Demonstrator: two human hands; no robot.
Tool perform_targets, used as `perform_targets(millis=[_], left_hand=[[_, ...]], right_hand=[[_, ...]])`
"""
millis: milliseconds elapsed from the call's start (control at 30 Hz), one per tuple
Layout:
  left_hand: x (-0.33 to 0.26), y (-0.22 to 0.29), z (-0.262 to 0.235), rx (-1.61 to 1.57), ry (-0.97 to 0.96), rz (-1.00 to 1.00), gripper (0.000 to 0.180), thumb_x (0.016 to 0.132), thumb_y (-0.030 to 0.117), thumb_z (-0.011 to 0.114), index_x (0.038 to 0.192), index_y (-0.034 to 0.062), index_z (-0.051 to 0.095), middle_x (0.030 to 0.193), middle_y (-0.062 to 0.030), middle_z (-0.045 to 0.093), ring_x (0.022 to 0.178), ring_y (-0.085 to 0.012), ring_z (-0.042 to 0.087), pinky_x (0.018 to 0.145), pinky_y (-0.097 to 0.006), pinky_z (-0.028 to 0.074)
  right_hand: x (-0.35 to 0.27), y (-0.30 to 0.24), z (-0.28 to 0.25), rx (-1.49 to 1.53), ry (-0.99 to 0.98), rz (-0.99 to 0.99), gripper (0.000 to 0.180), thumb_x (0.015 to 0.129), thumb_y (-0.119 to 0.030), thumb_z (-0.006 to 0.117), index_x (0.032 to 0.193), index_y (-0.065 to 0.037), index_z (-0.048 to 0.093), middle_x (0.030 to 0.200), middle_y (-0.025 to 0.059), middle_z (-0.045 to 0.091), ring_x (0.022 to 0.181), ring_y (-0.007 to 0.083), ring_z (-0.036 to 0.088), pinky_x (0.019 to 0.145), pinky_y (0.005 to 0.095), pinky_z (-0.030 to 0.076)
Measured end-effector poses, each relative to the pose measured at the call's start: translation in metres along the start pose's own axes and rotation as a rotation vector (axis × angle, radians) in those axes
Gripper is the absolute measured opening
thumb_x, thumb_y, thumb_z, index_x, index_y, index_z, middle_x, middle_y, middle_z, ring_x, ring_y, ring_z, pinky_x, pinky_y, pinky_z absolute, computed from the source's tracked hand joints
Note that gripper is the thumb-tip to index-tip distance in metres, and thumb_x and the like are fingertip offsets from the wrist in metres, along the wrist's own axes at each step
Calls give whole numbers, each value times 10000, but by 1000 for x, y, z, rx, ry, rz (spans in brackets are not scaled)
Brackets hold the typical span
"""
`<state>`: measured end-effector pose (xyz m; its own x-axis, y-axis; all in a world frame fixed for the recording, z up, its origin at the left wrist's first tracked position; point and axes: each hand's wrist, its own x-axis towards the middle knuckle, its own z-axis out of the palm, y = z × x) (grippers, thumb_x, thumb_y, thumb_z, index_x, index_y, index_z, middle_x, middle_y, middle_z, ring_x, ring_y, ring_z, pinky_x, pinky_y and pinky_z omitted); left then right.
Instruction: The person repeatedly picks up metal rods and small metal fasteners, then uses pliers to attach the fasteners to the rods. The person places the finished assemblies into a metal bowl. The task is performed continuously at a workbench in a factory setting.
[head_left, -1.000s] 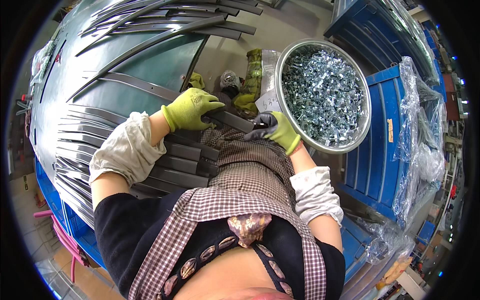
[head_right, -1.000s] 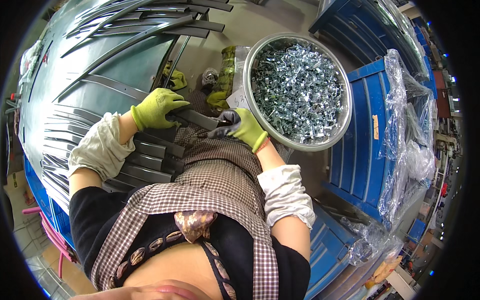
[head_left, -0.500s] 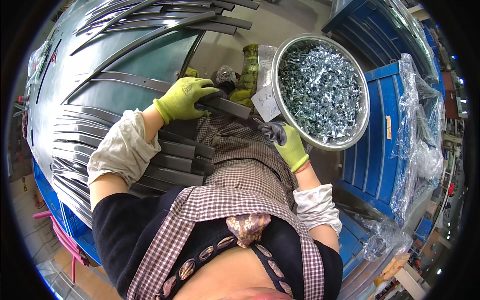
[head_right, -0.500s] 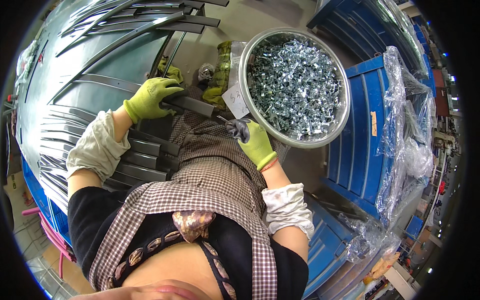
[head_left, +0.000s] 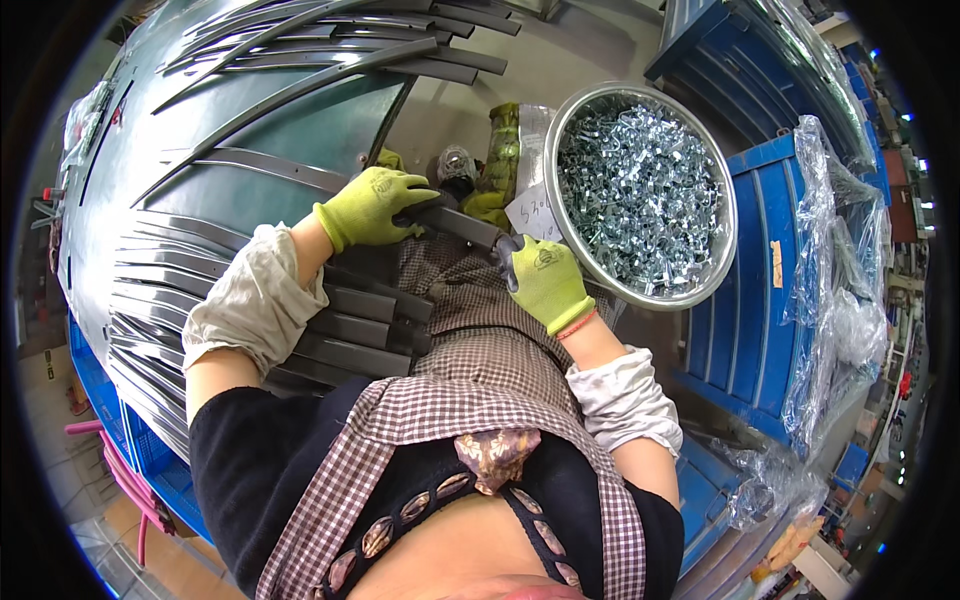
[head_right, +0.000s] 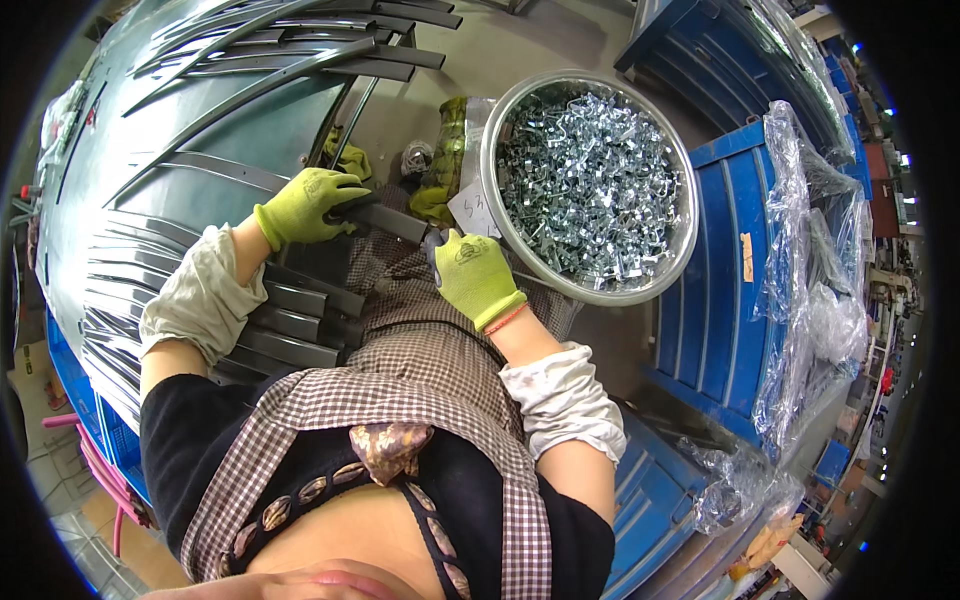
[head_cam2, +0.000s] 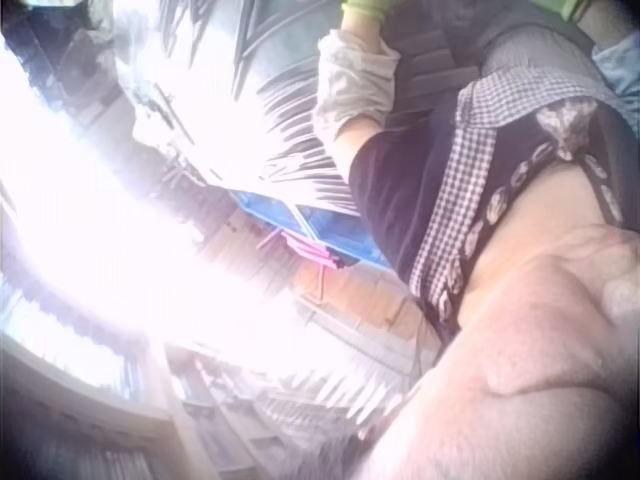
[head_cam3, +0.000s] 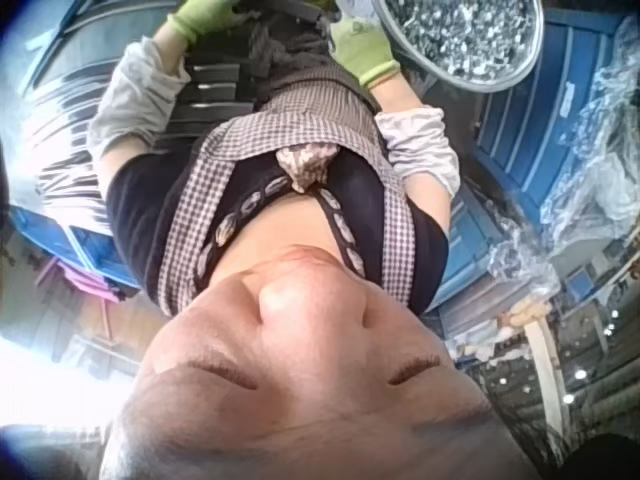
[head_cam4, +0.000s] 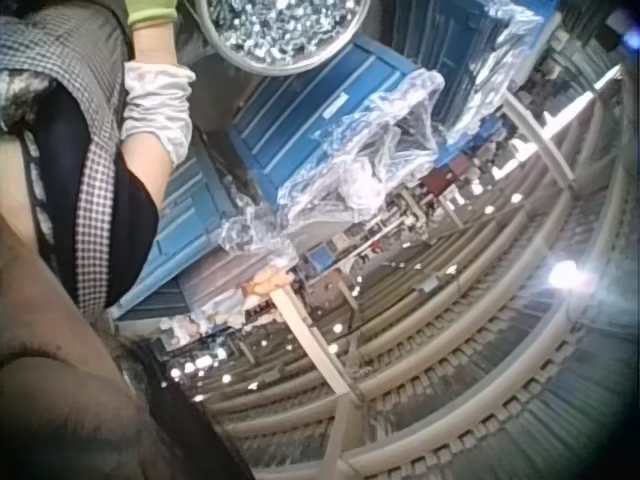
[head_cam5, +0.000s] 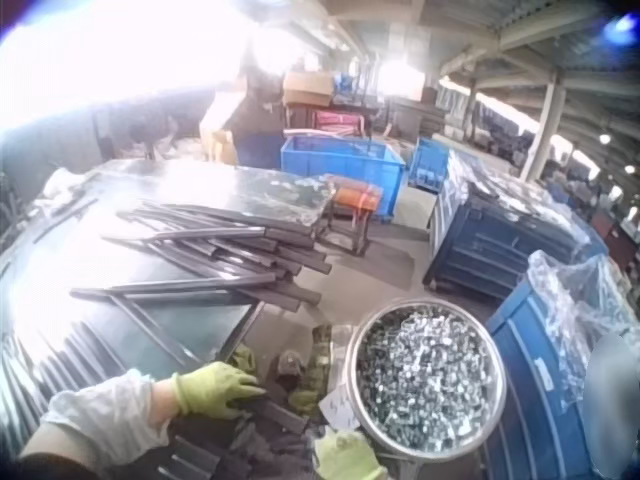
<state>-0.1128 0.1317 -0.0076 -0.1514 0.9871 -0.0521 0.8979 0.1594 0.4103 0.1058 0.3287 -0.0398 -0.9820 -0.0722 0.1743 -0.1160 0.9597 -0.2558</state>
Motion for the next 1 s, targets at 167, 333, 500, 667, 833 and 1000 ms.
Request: perform_targets(millis=[167, 333, 500, 667, 833, 1000], left_hand=[[-7, 4, -14, -181, -22, -81, 534, 609, 120, 797, 1131, 86, 688, 1103, -131, 654, 991, -325, 642, 873, -386, 530], [-24, -33, -23, -492, 282, -111, 441, 663, 23, 712, 1101, 55, 681, 1094, -141, 638, 999, -336, 628, 879, -384, 508], [-89, -74, -32, 236, 495, -462, 202, 772, 193, 707, 895, 39, 661, 969, -144, 633, 908, -369, 613, 804, -441, 497], [-129, -63, -34, 297, 232, -837, 236, 834, 288, 671, 818, 53, 654, 909, -136, 660, 887, -363, 628, 770, -443, 499], [-111, -57, -63, 281, -41, -945, 249, 865, 325, 649, 886, 83, 704, 942, -144, 686, 873, -357, 644, 769, -445, 511], [-55, -91, -67, 580, 511, -619, 429, 888, 301, 618, 1282, 140, 573, 1306, -126, 576, 1169, -339, 555, 1019, -477, 404]], right_hand=[[-13, 14, -19, 206, -51, 44, 170, 812, -168, 617, 962, -101, 661, 829, 119, 667, 708, 289, 677, 639, 378, 548], [-35, 62, -51, 110, 107, 487, 369, 817, -360, 760, 1088, -117, 706, 898, 109, 711, 804, 303, 691, 737, 390, 544], [-33, 106, -52, -142, 38, 695, 638, 778, -412, 779, 1296, -103, 570, 1241, 107, 629, 1057, 337, 634, 870, 420, 516], [-23, 130, -31, -231, -178, 744, 613, 773, -332, 768, 1291, -84, 550, 1172, 172, 628, 1019, 365, 642, 852, 444, 528], [-41, 153, -12, -98, 11, 692, 197, 826, -279, 705, 891, -92, 697, 917, 141, 703, 849, 362, 671, 743, 469, 528], [-43, 151, -25, 62, 137, 743, 183, 879, -274, 653, 980, -135, 717, 830, 167, 685, 763, 388, 651, 668, 455, 500]])
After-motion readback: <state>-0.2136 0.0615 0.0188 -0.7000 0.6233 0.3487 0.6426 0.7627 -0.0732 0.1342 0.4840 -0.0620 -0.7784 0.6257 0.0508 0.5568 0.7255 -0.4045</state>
